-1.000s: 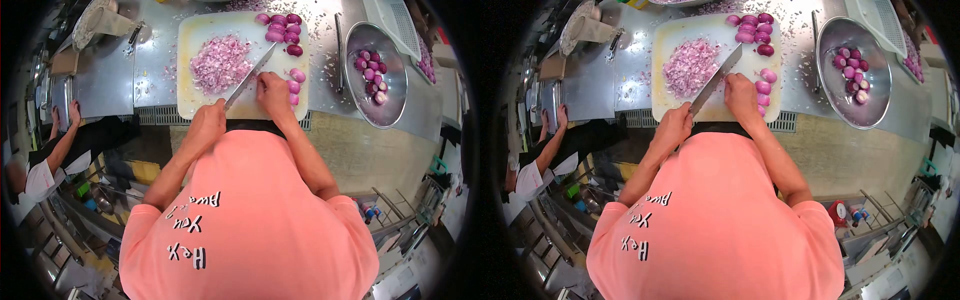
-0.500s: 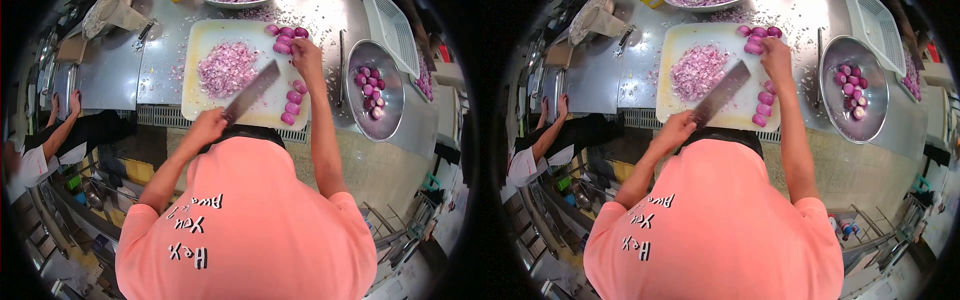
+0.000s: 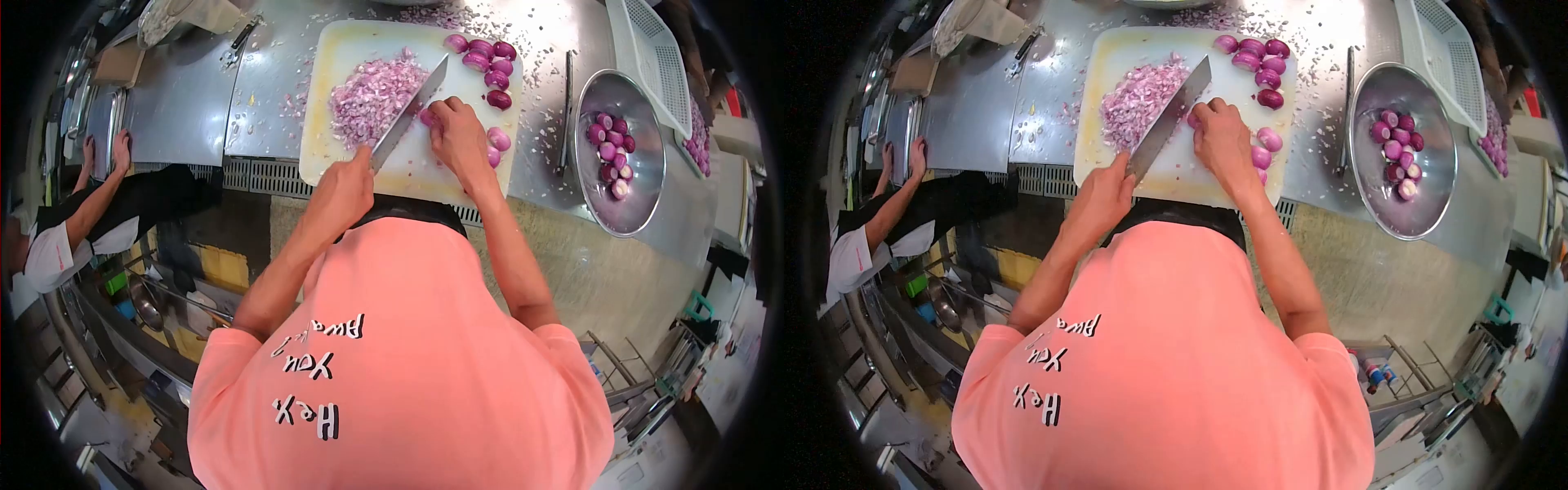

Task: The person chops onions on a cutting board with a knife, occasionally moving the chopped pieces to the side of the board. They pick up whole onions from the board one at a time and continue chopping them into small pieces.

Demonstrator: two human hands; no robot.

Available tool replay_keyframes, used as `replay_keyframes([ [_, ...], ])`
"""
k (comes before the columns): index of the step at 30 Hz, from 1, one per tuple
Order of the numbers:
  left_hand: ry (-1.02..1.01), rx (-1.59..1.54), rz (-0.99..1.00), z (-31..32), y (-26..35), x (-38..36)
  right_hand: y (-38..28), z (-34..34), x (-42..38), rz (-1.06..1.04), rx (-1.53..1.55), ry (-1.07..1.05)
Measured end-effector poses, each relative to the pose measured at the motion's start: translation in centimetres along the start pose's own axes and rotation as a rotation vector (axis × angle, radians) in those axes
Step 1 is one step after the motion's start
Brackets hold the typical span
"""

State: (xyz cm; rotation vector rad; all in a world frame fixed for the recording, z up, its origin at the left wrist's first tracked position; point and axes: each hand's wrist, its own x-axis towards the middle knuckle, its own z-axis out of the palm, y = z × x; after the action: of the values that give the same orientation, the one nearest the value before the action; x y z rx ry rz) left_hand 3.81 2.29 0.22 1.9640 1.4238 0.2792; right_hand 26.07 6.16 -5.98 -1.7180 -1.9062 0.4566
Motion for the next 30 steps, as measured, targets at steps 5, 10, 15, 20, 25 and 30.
replay_keyframes([
  [5,-0.074,0.014,-0.022,0.5,0.5,0.3,-0.4,-0.2,0.1,0.015,-0.059,0.005],
  [10,-0.063,0.045,-0.017,2.3,-0.3,0.5,-0.3,0.2,-0.2,0.000,-0.050,0.019],
  [15,-0.107,0.003,-0.038,1.9,-0.8,0.4,-0.3,0.7,-0.5,-0.014,-0.024,0.057],
  [20,-0.237,-0.118,-0.237,2.2,0.0,-0.8,0.4,1.0,-1.4,-0.027,0.095,0.143],
  [25,-0.090,-0.111,-0.088,1.1,1.7,-2.0,0.4,2.3,-1.5,0.045,0.014,0.154],
  [30,-0.160,-0.031,-0.147,0.3,1.9,-1.4,0.2,2.1,-1.7,0.061,0.069,0.109],
])
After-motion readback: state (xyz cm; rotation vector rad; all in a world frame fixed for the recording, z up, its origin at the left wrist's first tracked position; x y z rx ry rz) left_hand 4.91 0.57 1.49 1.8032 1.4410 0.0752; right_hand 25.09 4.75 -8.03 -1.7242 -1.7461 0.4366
